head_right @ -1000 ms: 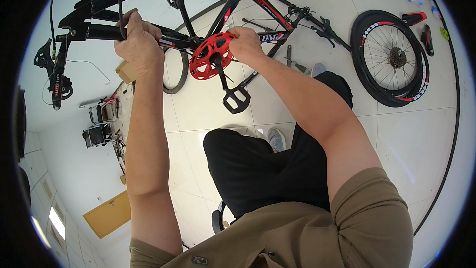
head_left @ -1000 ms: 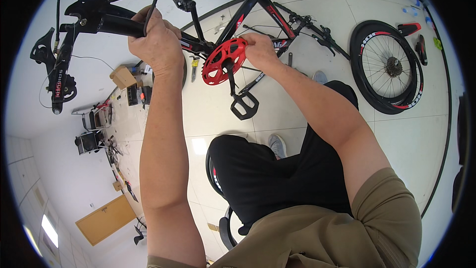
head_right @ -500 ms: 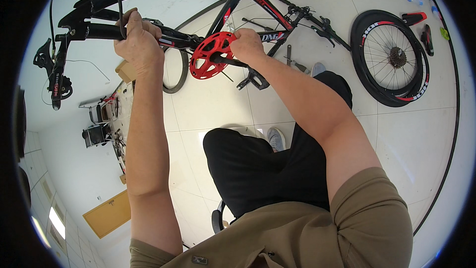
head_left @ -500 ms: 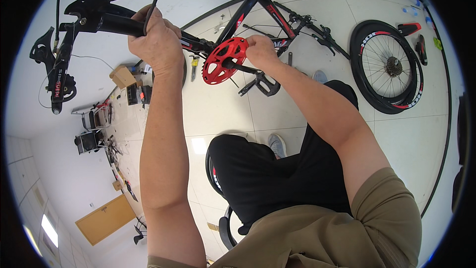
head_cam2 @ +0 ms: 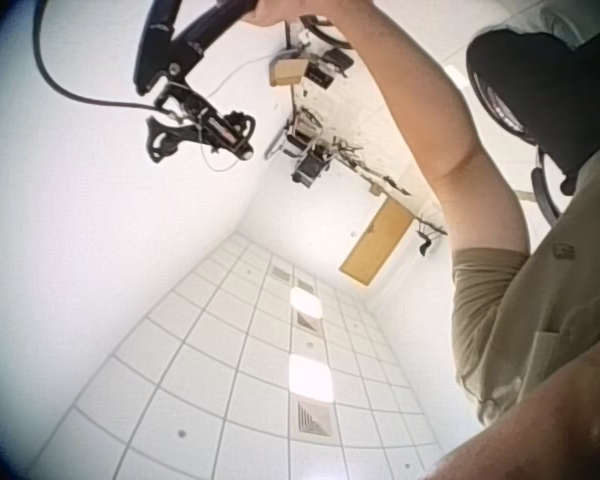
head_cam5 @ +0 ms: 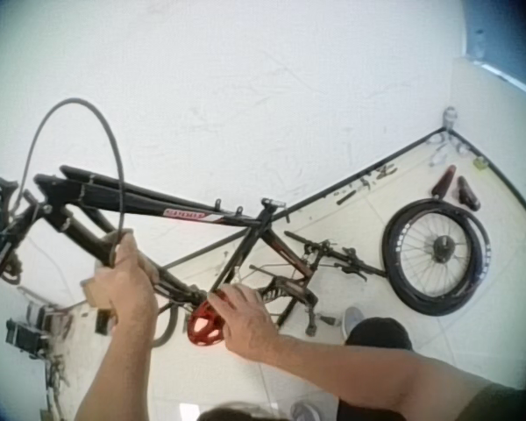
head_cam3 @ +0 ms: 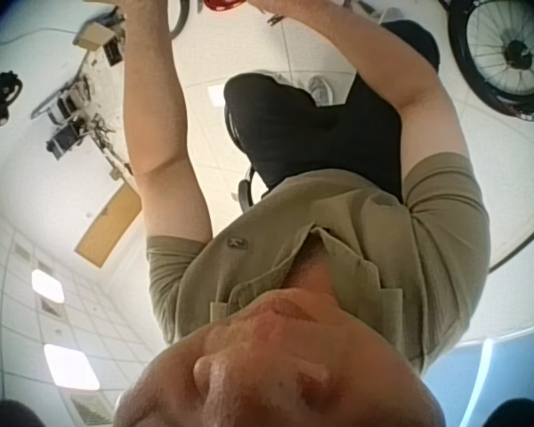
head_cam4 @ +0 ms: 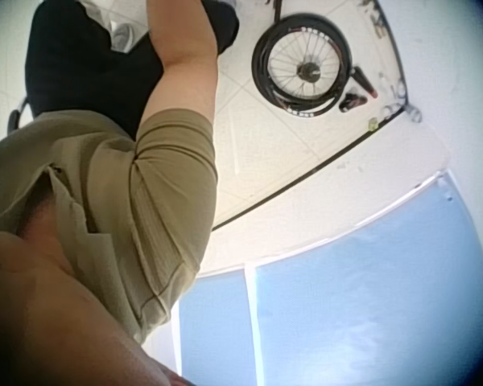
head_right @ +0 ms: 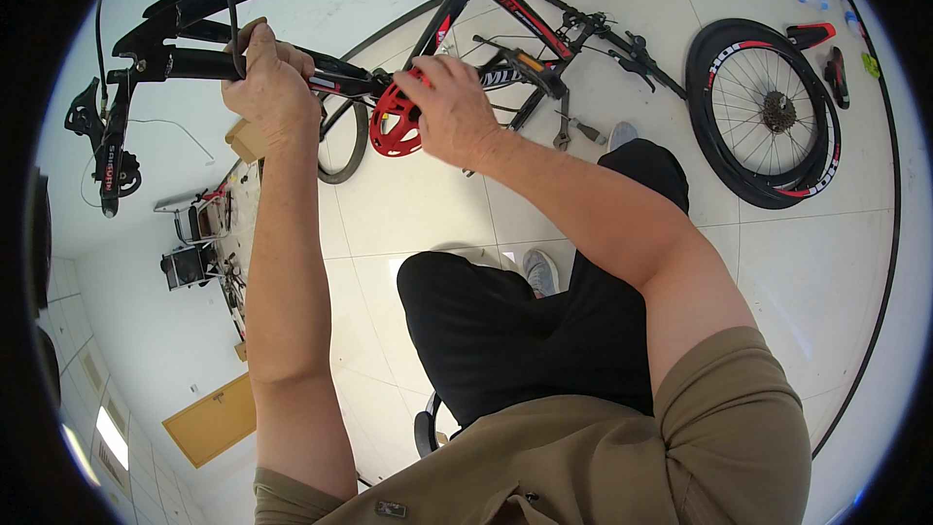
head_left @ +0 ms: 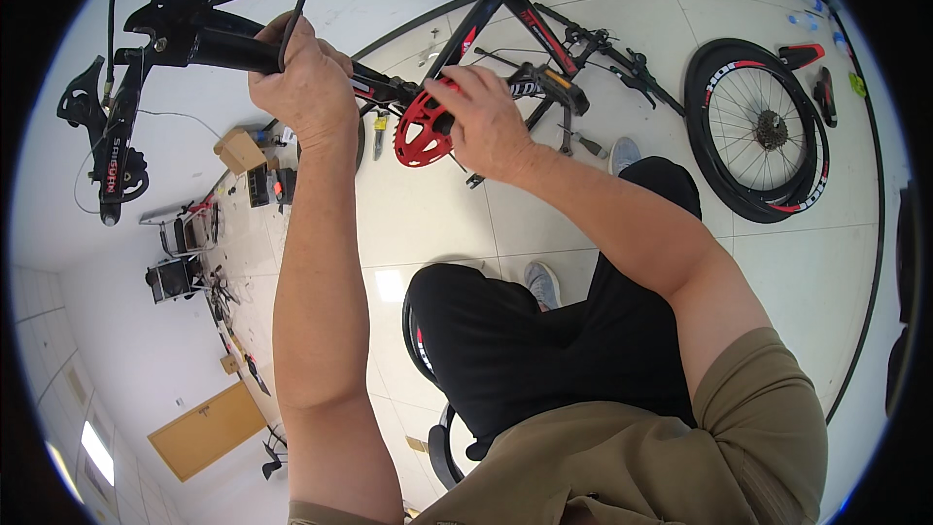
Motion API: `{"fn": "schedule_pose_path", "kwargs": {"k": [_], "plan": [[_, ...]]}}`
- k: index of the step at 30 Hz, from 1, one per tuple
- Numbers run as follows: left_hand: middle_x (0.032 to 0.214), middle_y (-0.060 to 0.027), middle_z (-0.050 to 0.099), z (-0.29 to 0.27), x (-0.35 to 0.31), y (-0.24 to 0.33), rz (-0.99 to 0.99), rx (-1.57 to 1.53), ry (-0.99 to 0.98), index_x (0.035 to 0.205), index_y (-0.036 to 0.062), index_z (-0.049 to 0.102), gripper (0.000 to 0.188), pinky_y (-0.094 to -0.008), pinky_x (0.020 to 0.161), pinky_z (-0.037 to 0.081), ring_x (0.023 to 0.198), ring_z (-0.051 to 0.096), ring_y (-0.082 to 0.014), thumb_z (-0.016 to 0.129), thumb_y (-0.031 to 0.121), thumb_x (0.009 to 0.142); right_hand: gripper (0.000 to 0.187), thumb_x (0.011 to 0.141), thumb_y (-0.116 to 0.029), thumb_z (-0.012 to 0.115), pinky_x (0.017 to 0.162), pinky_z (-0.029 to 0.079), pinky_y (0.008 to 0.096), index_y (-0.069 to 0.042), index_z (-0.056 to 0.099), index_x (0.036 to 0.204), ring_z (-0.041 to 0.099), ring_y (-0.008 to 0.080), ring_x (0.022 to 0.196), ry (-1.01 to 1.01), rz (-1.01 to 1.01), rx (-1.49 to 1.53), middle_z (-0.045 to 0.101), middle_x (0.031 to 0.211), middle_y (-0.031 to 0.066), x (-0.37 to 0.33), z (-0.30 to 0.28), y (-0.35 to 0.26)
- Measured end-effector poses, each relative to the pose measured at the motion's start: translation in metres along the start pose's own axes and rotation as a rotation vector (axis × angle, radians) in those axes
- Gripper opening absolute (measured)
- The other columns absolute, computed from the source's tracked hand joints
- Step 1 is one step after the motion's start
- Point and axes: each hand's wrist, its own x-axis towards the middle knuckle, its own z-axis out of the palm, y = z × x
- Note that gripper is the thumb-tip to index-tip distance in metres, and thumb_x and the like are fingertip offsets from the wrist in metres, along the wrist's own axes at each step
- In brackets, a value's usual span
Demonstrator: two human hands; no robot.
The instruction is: The person routes a gear cable through the rear derailleur, threads it into the housing, and secures it. Then they rotate the crankset and pedal to test the drivetrain movement.
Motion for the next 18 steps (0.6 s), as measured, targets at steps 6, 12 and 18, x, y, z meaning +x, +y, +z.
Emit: {"fn": "schedule_pose_path", "kwargs": {"k": [6, 12, 18], "plan": [[0.055, -0.0017, 0.05, -0.003, 0.002, -0.001, 0.019, 0.007, -0.003, 0.105, -0.0056, 0.056, 0.015, -0.0268, 0.041, 0.038, 0.042, 0.045, -0.0083, 0.06, 0.004, 0.095, 0.045, 0.076, 0.001, 0.06, 0.111, 0.035, 0.0527, -0.003, 0.063, 0.121, 0.043, 0.0376, 0.133, -0.118, -0.301, 0.095, 0.051, 0.135, 0.0194, -0.021, 0.007, -0.029], [0.055, -0.0021, 0.05, -0.002, 0.002, -0.001, 0.025, 0.02, -0.01, 0.105, -0.0061, 0.056, 0.015, -0.0269, 0.042, 0.038, 0.041, 0.044, -0.0083, 0.059, 0.004, 0.095, 0.032, 0.078, -0.005, 0.058, 0.09, 0.053, 0.0473, 0.001, 0.067, 0.108, 0.068, 0.0349, 0.103, -1.227, -0.023, 0.04, 0.07, 0.105, 0.0177, -0.062, 0.018, -0.032], [0.057, -0.0015, 0.051, 0.001, 0.001, -0.001, 0.018, -0.006, -0.009, 0.105, -0.005, 0.057, 0.014, -0.0258, 0.042, 0.038, 0.044, 0.045, -0.0077, 0.061, 0.004, 0.094, 0.03, 0.08, -0.012, 0.058, 0.086, 0.055, 0.0482, -0.002, 0.071, 0.105, 0.07, 0.0335, 0.105, -1.104, 0.299, -0.188, 0.072, 0.109, 0.0188, -0.059, 0.019, 0.007]]}}
